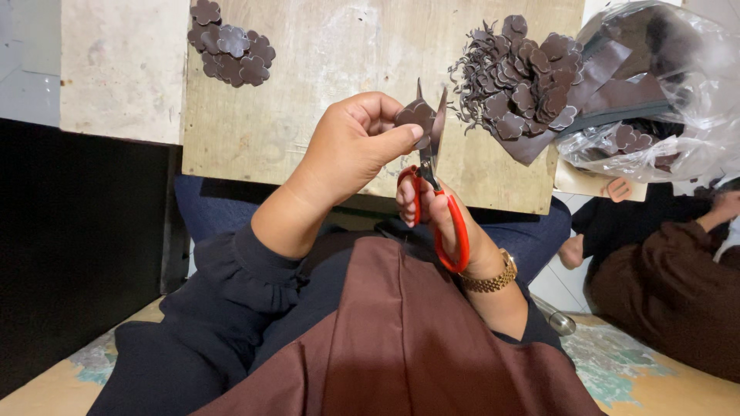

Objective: The person uses red-handled scissors to trim the edges of small, dark brown, flower-shaped pieces of material. They hold each piece in the left hand and carefully cut around the perimeter with the right hand, then place the finished piece on a wooden board to the left.

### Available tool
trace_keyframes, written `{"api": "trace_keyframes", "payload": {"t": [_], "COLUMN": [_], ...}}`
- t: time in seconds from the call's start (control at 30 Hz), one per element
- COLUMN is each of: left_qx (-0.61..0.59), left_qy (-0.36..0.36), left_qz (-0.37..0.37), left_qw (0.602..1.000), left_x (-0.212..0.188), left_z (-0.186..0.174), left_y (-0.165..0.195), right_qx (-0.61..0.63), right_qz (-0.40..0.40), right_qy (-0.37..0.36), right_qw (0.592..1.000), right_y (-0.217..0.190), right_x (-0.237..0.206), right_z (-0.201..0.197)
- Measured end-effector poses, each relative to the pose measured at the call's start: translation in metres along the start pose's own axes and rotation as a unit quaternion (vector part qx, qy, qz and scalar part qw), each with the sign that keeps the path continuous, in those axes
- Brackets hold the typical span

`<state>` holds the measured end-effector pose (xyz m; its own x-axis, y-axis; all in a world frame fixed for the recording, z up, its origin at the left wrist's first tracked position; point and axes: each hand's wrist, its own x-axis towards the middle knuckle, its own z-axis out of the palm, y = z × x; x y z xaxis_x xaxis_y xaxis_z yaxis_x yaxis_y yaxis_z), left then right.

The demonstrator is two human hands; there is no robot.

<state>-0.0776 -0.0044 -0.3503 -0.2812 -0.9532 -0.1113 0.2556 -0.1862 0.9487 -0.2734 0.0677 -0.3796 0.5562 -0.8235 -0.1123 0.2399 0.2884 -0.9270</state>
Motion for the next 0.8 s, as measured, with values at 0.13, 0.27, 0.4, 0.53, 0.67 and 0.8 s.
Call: {"api": "trace_keyframes", "payload": {"t": [0.13,0.27,0.4,0.53,0.67,0.8], "left_qx": [-0.030,-0.064,-0.068,-0.042,-0.058,-0.062], "left_qy": [-0.005,0.000,0.003,-0.001,0.001,0.002], "left_qz": [-0.008,0.010,0.000,-0.008,-0.004,0.000], "left_qw": [1.000,0.998,0.998,0.999,0.998,0.998], "left_x": [0.0016,0.0015,0.0016,0.0022,0.0026,0.0035], "left_z": [0.0019,0.0046,0.0047,0.0011,0.0027,0.0035], "left_y": [-0.0046,-0.0084,-0.0082,-0.0058,-0.0070,-0.0097], "right_qx": [0.019,-0.027,-0.031,-0.027,-0.018,0.001], "right_qz": [-0.006,-0.012,-0.010,0.003,0.012,0.011], "right_qy": [0.004,0.006,-0.001,-0.004,0.004,0.002], "right_qw": [1.000,1.000,0.999,1.000,1.000,1.000], "right_y": [0.0008,-0.0018,-0.0028,-0.0028,-0.0028,-0.0015], "right_x": [-0.0016,-0.0036,-0.0004,0.0015,0.0005,0.0025], "right_z": [0.0005,-0.0001,-0.0009,-0.0008,0.0002,-0.0012]}}
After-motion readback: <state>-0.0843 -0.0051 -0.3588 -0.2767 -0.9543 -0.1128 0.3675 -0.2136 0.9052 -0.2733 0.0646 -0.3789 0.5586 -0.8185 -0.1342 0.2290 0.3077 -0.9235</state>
